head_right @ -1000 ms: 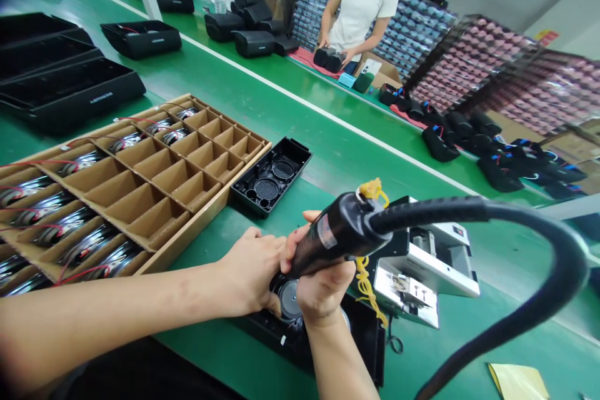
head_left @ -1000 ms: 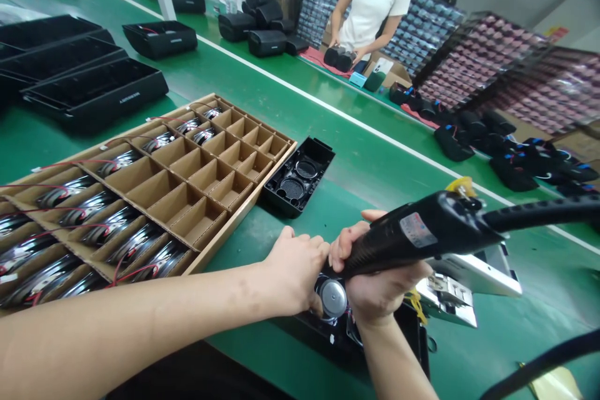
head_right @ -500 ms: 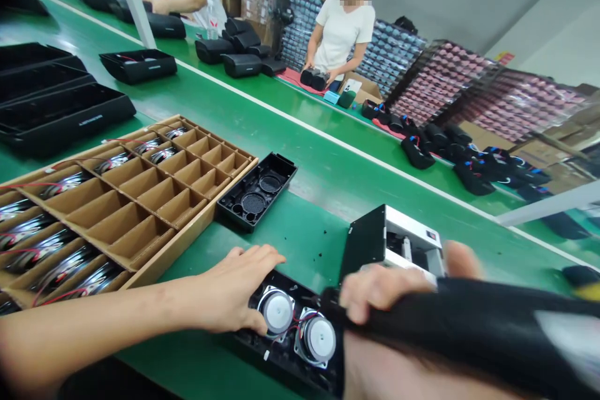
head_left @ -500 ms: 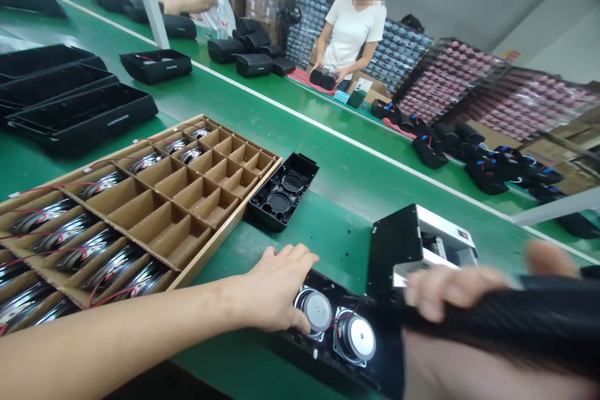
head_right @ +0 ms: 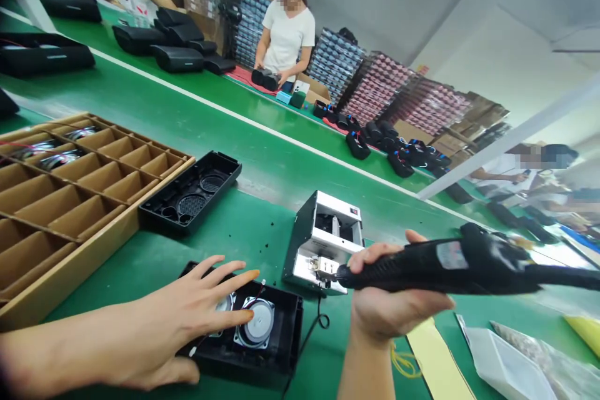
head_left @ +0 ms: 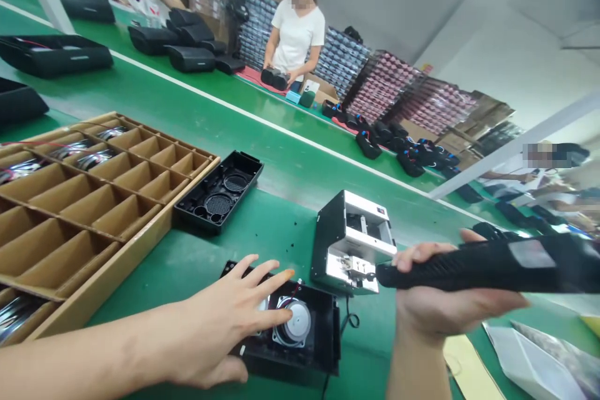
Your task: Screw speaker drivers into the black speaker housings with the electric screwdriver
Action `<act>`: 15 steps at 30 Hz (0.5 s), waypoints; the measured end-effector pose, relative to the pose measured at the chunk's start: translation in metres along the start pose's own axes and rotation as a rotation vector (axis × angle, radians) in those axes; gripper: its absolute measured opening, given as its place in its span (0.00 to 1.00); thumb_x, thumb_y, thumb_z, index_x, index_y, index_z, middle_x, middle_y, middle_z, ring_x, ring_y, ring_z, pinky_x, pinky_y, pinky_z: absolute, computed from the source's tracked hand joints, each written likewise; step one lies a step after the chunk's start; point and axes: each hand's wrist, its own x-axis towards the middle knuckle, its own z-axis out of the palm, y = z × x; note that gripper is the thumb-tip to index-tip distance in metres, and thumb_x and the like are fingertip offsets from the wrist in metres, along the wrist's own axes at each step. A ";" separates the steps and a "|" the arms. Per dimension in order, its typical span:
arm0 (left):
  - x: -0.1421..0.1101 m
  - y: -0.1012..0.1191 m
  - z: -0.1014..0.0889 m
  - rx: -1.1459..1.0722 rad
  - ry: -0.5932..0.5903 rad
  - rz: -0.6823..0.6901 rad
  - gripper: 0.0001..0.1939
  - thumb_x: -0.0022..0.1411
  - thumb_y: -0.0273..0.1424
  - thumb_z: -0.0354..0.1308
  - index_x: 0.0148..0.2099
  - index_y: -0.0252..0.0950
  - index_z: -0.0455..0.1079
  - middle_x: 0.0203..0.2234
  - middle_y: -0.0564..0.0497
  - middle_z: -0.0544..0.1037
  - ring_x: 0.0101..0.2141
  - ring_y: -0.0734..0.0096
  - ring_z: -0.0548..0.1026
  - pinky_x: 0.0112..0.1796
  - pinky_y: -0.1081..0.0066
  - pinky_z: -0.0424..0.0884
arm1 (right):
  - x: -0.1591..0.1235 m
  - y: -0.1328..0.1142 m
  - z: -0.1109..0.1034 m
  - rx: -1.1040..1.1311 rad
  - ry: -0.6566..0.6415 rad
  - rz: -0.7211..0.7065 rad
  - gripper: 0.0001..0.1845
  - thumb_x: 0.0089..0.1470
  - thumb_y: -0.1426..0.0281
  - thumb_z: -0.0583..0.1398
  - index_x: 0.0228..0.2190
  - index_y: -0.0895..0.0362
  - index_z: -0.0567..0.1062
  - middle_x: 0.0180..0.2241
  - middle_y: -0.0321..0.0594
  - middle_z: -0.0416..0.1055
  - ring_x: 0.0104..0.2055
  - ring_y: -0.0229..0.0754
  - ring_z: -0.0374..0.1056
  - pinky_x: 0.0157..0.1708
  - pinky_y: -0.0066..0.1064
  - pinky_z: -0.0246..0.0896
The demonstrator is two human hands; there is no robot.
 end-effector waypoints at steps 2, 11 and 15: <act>0.002 0.001 0.000 0.011 0.021 -0.019 0.41 0.60 0.47 0.70 0.72 0.56 0.60 0.76 0.41 0.49 0.70 0.33 0.57 0.64 0.29 0.55 | -0.003 0.003 0.004 0.012 -0.017 0.052 0.45 0.55 0.29 0.43 0.46 0.57 0.65 0.17 0.29 0.60 0.12 0.40 0.53 0.09 0.33 0.51; -0.001 0.003 -0.002 0.025 0.025 -0.024 0.34 0.64 0.44 0.65 0.70 0.58 0.61 0.73 0.43 0.56 0.66 0.37 0.63 0.62 0.31 0.57 | -0.015 0.006 -0.004 0.051 -0.101 0.125 0.47 0.57 0.29 0.43 0.50 0.58 0.66 0.19 0.29 0.62 0.13 0.39 0.56 0.13 0.31 0.53; -0.004 0.000 0.000 0.044 0.038 -0.056 0.36 0.61 0.40 0.66 0.70 0.57 0.62 0.72 0.42 0.57 0.65 0.33 0.62 0.60 0.32 0.58 | -0.017 0.004 -0.016 0.090 -0.123 0.160 0.51 0.54 0.27 0.44 0.54 0.56 0.67 0.19 0.29 0.63 0.12 0.39 0.55 0.12 0.32 0.53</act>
